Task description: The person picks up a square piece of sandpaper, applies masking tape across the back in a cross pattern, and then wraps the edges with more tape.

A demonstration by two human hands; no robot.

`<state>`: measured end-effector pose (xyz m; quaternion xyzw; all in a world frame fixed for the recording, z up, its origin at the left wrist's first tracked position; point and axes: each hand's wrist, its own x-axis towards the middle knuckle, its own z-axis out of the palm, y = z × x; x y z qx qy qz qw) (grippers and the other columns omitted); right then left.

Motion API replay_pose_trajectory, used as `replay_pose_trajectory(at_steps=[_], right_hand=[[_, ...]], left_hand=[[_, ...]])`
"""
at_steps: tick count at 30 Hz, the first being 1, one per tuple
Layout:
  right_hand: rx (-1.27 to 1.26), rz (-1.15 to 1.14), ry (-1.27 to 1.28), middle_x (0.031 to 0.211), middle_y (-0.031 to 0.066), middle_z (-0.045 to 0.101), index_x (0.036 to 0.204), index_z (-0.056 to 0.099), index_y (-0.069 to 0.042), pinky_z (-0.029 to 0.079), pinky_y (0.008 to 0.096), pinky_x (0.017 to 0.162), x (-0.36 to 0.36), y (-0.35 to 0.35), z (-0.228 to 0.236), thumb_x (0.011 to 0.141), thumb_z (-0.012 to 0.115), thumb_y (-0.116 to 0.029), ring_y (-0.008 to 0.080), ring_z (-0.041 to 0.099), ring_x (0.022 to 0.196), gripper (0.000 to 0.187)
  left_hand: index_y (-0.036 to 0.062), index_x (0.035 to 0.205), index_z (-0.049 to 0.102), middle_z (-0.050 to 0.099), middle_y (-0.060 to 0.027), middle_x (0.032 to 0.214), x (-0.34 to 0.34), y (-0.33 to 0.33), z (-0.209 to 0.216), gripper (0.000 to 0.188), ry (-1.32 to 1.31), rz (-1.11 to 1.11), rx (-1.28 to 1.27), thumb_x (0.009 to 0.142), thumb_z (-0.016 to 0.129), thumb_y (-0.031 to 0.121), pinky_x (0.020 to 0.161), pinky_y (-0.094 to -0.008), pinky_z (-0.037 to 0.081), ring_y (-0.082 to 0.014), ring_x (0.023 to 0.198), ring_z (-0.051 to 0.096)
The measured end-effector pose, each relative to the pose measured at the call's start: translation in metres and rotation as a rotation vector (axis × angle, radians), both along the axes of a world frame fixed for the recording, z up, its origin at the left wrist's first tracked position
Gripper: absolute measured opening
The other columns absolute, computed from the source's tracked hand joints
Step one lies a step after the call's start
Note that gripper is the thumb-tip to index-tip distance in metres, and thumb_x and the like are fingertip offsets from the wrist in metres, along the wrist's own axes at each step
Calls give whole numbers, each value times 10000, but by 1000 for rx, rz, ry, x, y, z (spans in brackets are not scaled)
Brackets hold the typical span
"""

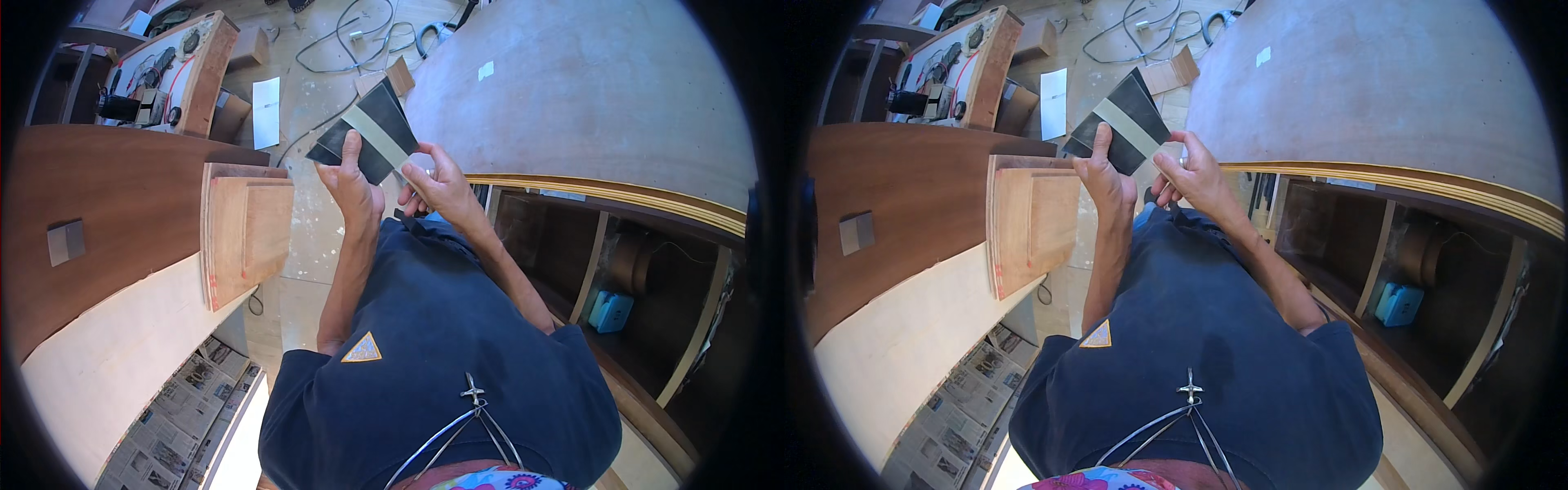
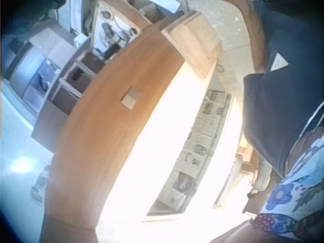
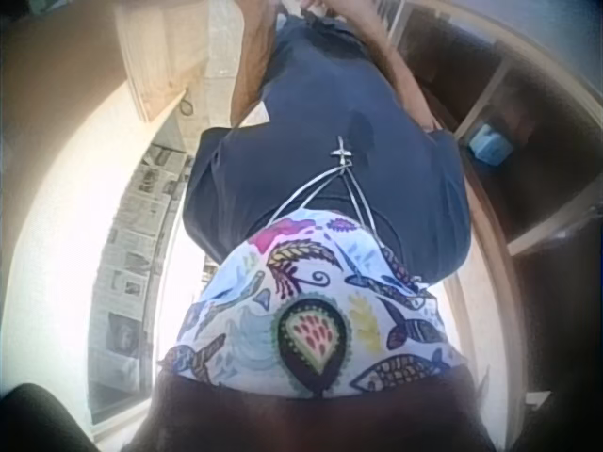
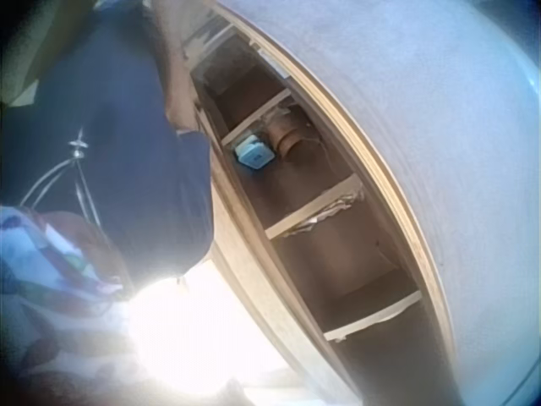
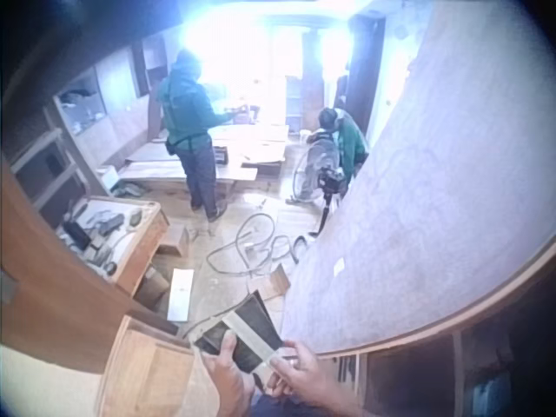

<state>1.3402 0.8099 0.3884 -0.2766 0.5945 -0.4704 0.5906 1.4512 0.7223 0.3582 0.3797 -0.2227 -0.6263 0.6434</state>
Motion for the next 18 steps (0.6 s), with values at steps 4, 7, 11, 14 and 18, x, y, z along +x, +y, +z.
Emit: replay_pose_trajectory(at_steps=[4,7,11,14,18], right_hand=[[-47,19,-110,752,103,678,1288,464,-25,460,205,462,-3,-9,5,992,574,-298,124,654,553,417],[-43,-5,-124,730,102,676,1175,552,-24,465,205,463,-3,-18,6,980,594,-327,130,658,556,363],[-32,-52,-97,714,97,675,1050,610,-22,469,210,465,0,-22,-11,963,620,-348,132,656,551,337],[-35,-48,-82,704,89,671,1043,617,-19,469,212,463,1,-22,-12,960,629,-334,125,647,537,326],[-108,65,-44,749,91,673,1169,558,-7,497,217,516,-3,-17,-9,974,612,-265,124,656,595,327]], left_hand=[[8,1114,593,661,-80,1060,3,-5,12,240,46,-79,-44,889,670,44,836,-318,533,-175,939,648],[9,1135,583,651,-79,1076,2,-8,18,271,55,-96,-6,886,676,64,842,-317,527,-174,944,642],[-1,1185,542,625,-95,1084,3,-15,21,362,122,-168,14,864,698,59,881,-304,483,-173,976,609],[-8,1147,568,628,-90,1065,2,-17,25,361,5,-171,58,850,736,107,872,-299,486,-169,965,611],[-2,1123,591,639,-79,1041,4,-28,19,352,12,-197,65,847,754,142,832,-299,507,-164,920,624]])
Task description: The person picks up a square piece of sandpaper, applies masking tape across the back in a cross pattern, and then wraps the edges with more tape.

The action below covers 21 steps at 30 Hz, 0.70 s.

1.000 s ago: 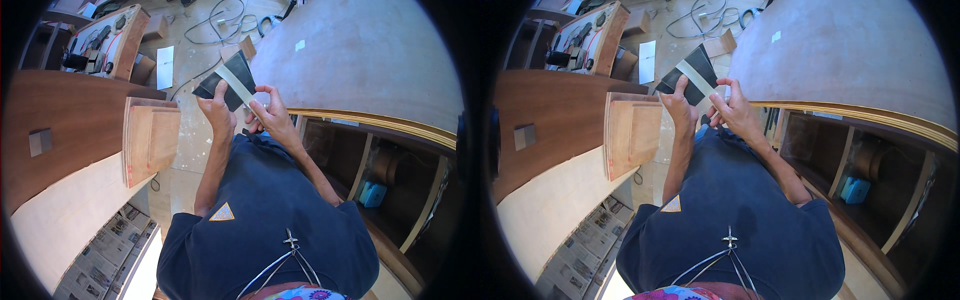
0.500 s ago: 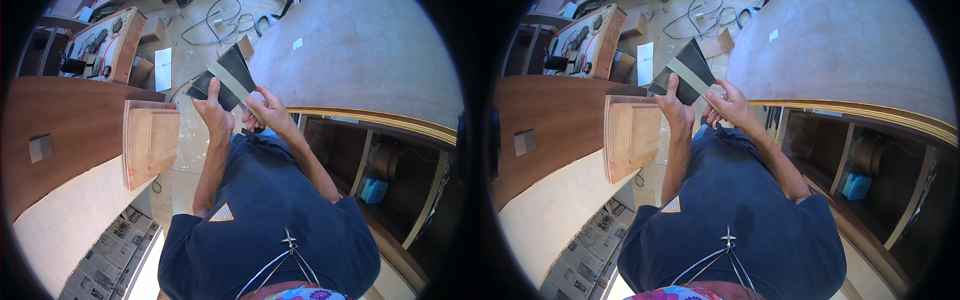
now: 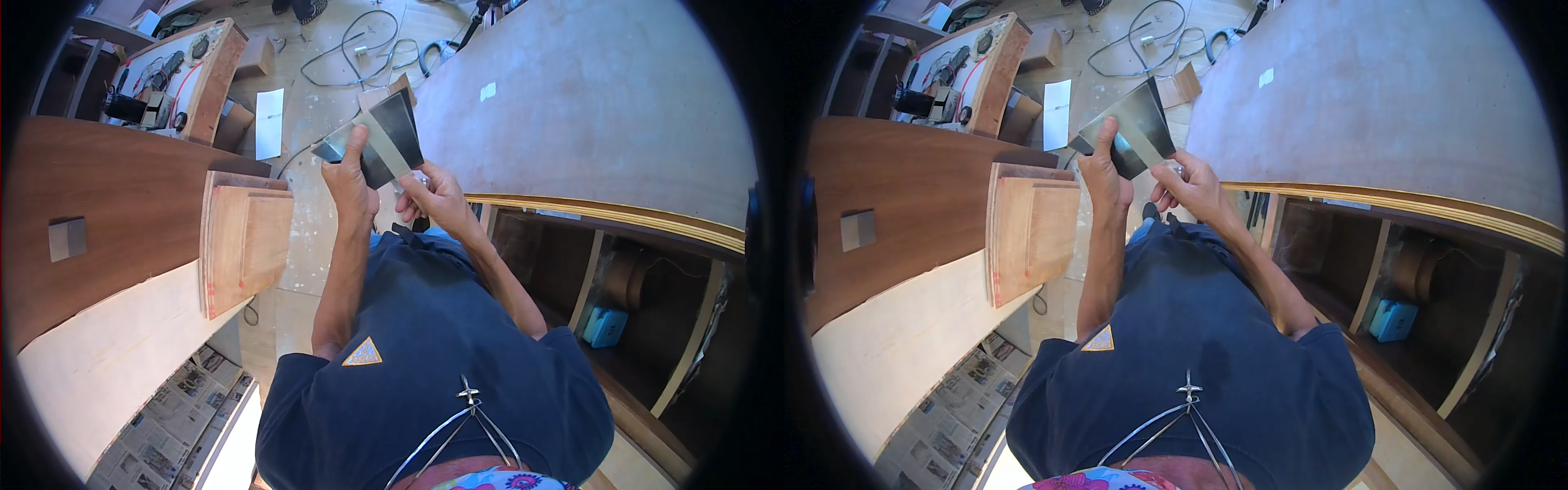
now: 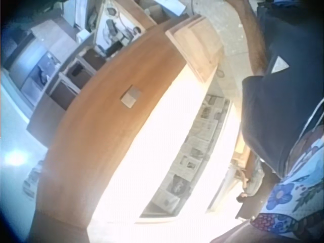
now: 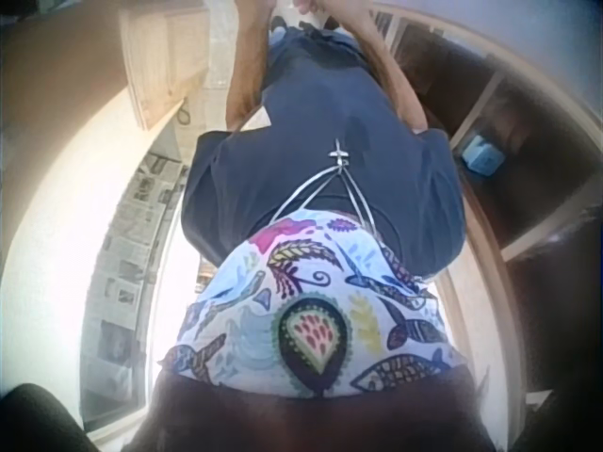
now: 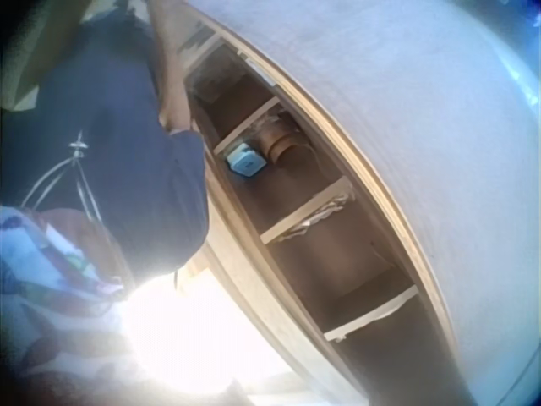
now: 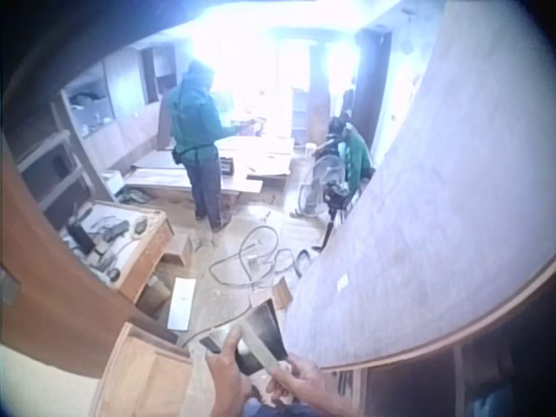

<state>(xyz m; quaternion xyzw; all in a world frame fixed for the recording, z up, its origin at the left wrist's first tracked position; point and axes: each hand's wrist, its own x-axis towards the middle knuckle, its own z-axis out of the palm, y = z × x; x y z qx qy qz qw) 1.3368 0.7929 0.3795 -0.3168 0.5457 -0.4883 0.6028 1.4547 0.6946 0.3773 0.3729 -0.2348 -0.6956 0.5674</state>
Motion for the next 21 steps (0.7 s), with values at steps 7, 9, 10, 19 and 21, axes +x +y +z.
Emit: replay_pose_trajectory(at_steps=[7,9,10,19,21], right_hand=[[-209,152,100,957,141,683,1493,206,11,514,291,794,-8,7,1,961,572,-113,183,656,889,657],[-204,178,49,1038,160,677,1529,123,0,496,309,850,-11,11,-5,951,576,-96,193,642,971,741],[-204,275,-111,1215,160,619,1548,61,-30,472,339,911,-18,9,4,974,533,-154,196,597,1093,753],[96,-57,-478,1352,95,540,1501,326,-88,468,374,1004,-29,-18,-55,1009,471,-303,185,572,1158,557],[63,0,-432,1298,120,573,1509,311,-102,524,349,911,-37,-31,-65,991,526,-284,178,607,1092,589]], left_hand=[[2,1115,615,660,-79,1022,1,-14,-10,316,163,-81,137,869,730,164,793,-305,548,-178,901,658],[-18,1120,602,663,-96,1026,5,-10,-5,335,92,-138,112,861,736,146,768,-319,552,-177,865,659],[-28,1123,595,665,-104,1028,6,-9,0,345,65,-170,93,856,739,137,755,-326,554,-177,847,660],[-12,953,691,698,-53,852,9,21,9,193,-202,-494,-53,846,760,133,659,-248,527,-128,739,656],[1,930,700,699,-46,835,14,20,5,170,-284,-496,-95,842,766,131,655,-248,524,-114,728,648]])
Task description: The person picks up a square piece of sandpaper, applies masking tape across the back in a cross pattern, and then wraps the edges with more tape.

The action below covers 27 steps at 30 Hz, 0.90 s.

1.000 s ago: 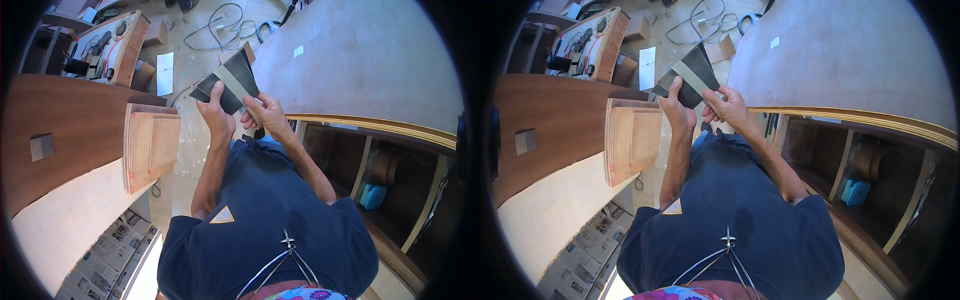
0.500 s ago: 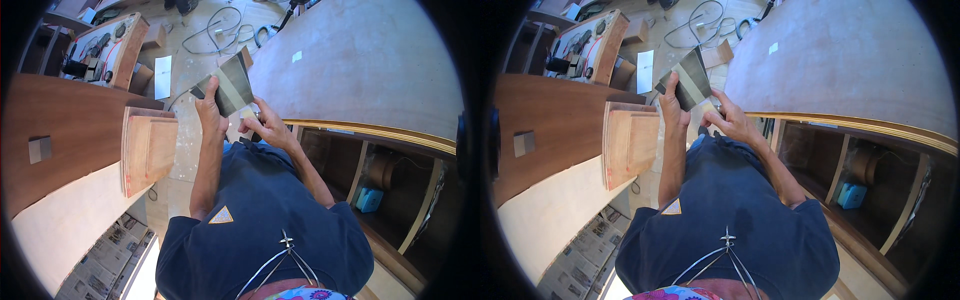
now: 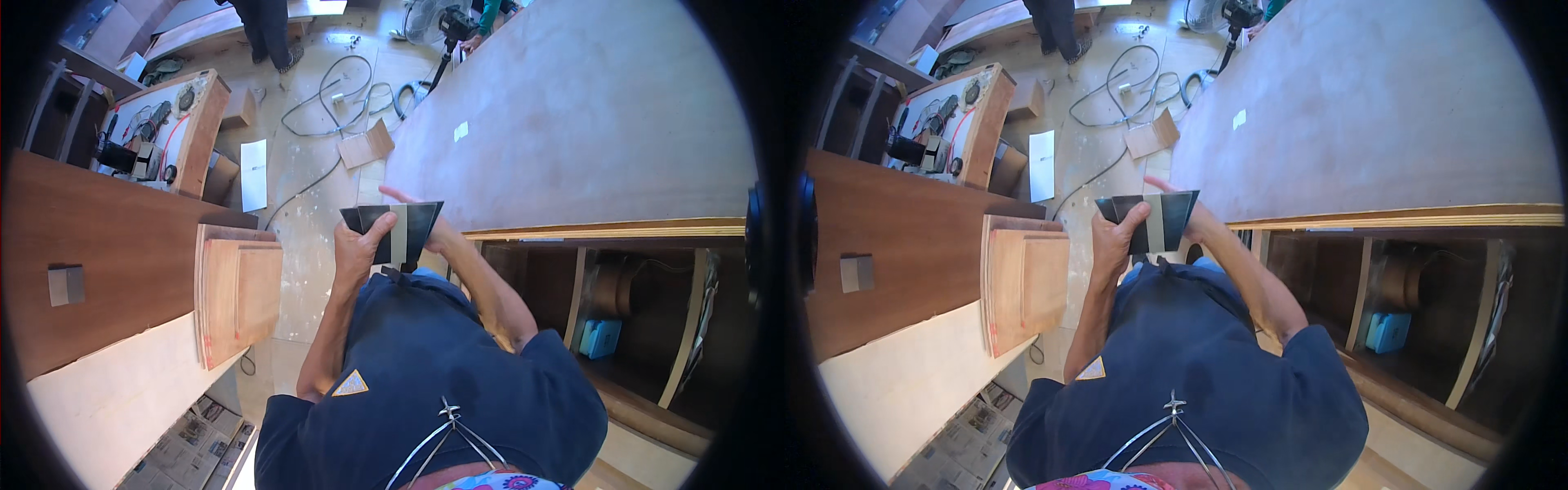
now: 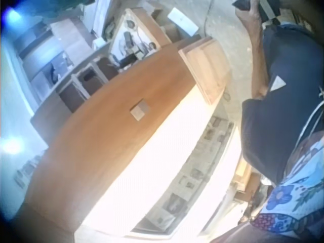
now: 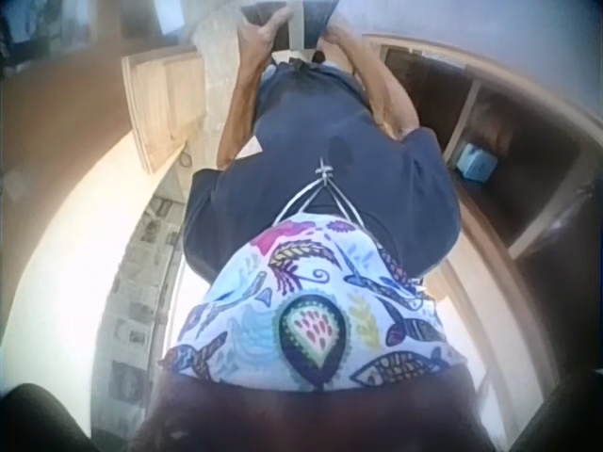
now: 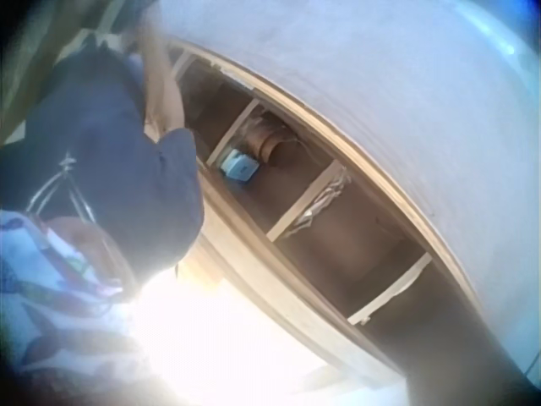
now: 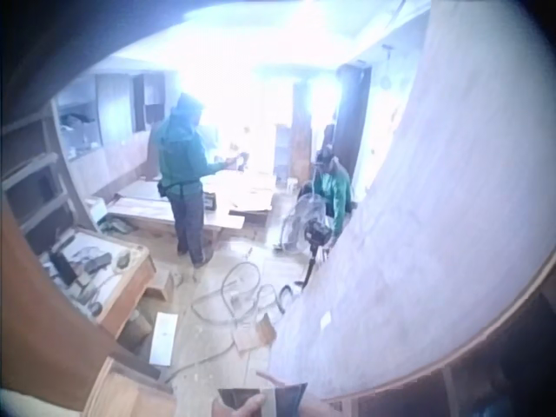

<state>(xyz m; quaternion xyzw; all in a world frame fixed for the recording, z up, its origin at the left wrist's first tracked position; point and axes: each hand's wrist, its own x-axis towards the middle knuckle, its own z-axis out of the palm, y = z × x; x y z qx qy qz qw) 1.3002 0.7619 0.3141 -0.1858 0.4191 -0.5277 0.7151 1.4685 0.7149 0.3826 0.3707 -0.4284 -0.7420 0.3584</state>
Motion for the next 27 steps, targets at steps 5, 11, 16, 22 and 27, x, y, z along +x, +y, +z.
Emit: replay_pose_trajectory(at_steps=[5,11,16,22,27], right_hand=[[103,-28,18,1217,153,626,1498,301,-134,550,324,825,-8,-39,22,953,611,-304,175,661,963,650],[75,168,-200,1201,192,634,1471,294,-137,564,314,830,-10,-65,42,942,633,-309,204,681,956,651],[1,146,21,1206,236,624,1497,180,-108,560,337,849,5,-71,50,913,663,-237,215,673,980,769],[30,104,58,1174,212,650,1466,218,-76,543,323,850,14,-80,62,906,643,-192,202,671,1004,712],[-19,102,36,1152,194,665,1399,320,-76,540,320,864,13,-85,72,915,632,-207,193,672,1026,590]], left_hand=[[-9,882,694,698,-49,810,17,-1,1,163,-65,-7,-31,835,769,128,633,-242,510,-96,694,623],[1,885,680,686,-29,798,28,10,1,165,-106,6,-74,831,772,127,639,-247,509,-82,699,614],[9,859,672,678,-20,786,44,12,-10,171,-87,52,-34,828,784,135,632,-231,495,-67,685,597],[13,832,667,665,-1,752,54,12,-12,186,-155,71,-94,822,794,149,618,-220,476,-59,670,581],[25,800,660,629,28,704,53,12,-12,195,-172,97,-104,819,800,160,598,-216,450,-48,647,544]])
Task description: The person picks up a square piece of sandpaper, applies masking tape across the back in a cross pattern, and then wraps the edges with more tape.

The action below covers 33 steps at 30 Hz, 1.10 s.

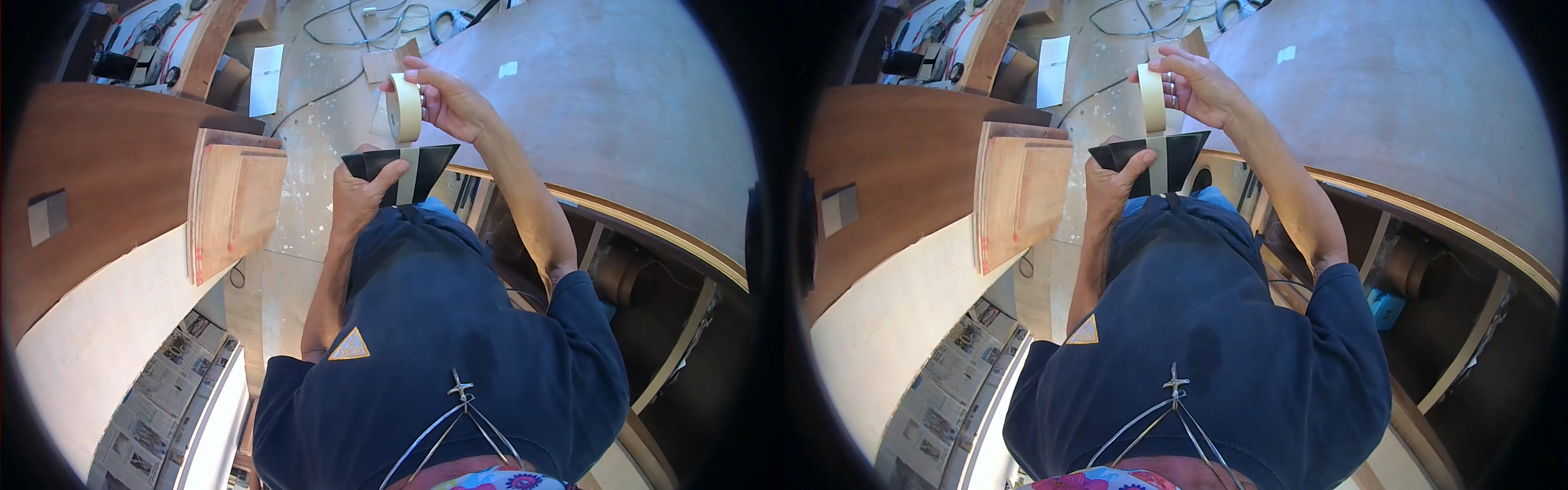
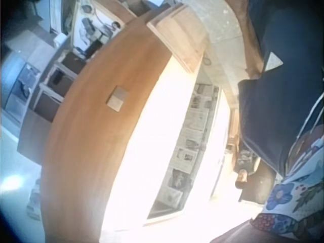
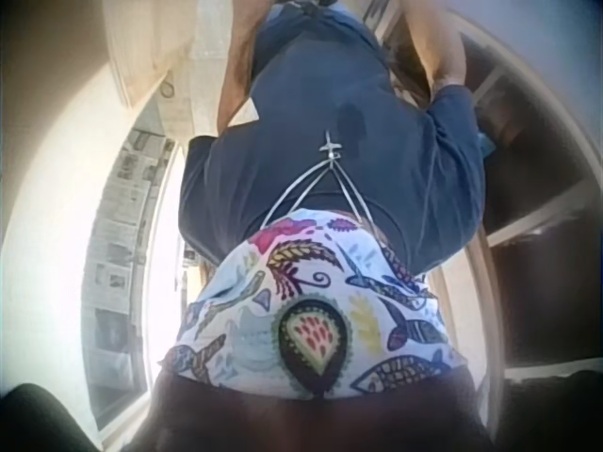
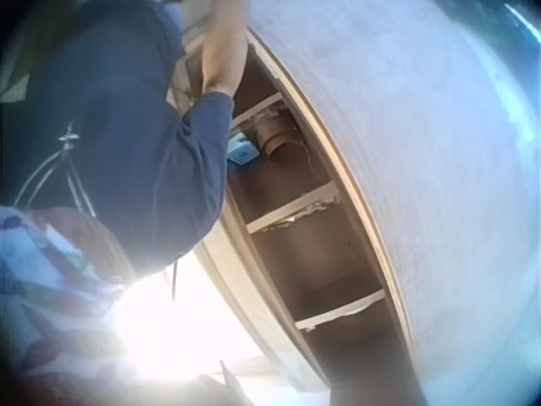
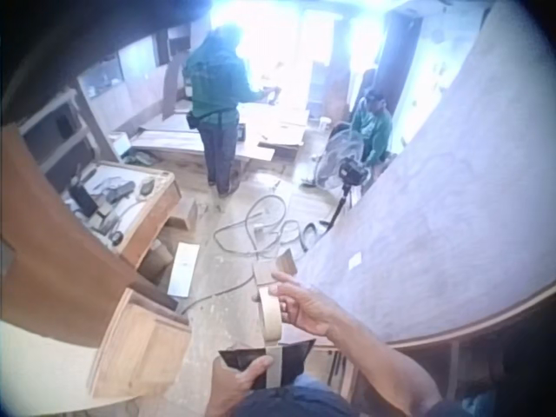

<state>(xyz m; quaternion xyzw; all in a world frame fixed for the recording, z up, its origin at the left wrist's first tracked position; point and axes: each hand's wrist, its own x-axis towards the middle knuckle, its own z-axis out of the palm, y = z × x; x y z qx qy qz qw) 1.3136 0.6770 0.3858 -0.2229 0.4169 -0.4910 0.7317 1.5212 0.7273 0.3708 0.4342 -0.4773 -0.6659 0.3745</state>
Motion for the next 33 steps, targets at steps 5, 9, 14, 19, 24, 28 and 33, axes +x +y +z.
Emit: replay_pose_trajectory(at_steps=[5,9,14,19,24,28,33], right_hand=[[-14,-75,-78,1122,194,670,1285,406,-73,556,306,816,-13,-7,8,920,619,-204,174,678,963,442],[-51,-91,-58,1119,201,669,1375,340,-40,553,317,796,-13,0,24,918,613,-194,180,672,952,553],[-82,-161,2,1091,211,668,1485,166,-2,551,327,784,-4,13,50,919,584,-163,202,669,923,721],[-168,-202,64,1058,200,670,1492,206,-12,558,320,776,10,31,64,936,536,-135,193,672,845,658],[-182,-257,263,911,166,674,1487,190,-1,534,316,743,33,53,54,923,562,-120,186,660,799,686],[-231,-293,349,791,105,647,1476,213,4,489,262,679,46,66,41,954,567,-168,139,622,720,653],[-191,-334,473,648,3,548,1411,334,-2,369,209,539,48,71,30,993,554,-262,58,485,569,539]], left_hand=[[29,795,653,594,45,687,0,-2,-11,202,-70,-39,3,816,803,163,578,-217,420,-40,628,502],[29,792,652,597,44,694,-1,-6,-16,197,-91,-16,-4,822,797,160,578,-219,419,-38,627,501],[11,840,672,625,18,722,-10,-15,-19,176,-42,19,-1,844,773,155,606,-240,444,-61,659,537],[-6,885,679,650,-12,761,-12,-29,-40,190,-110,67,-130,883,734,176,637,-249,462,-77,692,561],[-2,891,669,642,-11,780,-24,-47,-44,206,-2,246,-172,936,673,199,644,-249,464,-72,711,554],[27,946,646,639,1,822,-31,-57,-41,166,77,340,-179,947,661,192,681,-232,469,-64,751,560],[11,931,636,638,-15,805,-48,-65,-39,178,122,463,-142,956,640,187,671,-252,460,-75,739,548]])
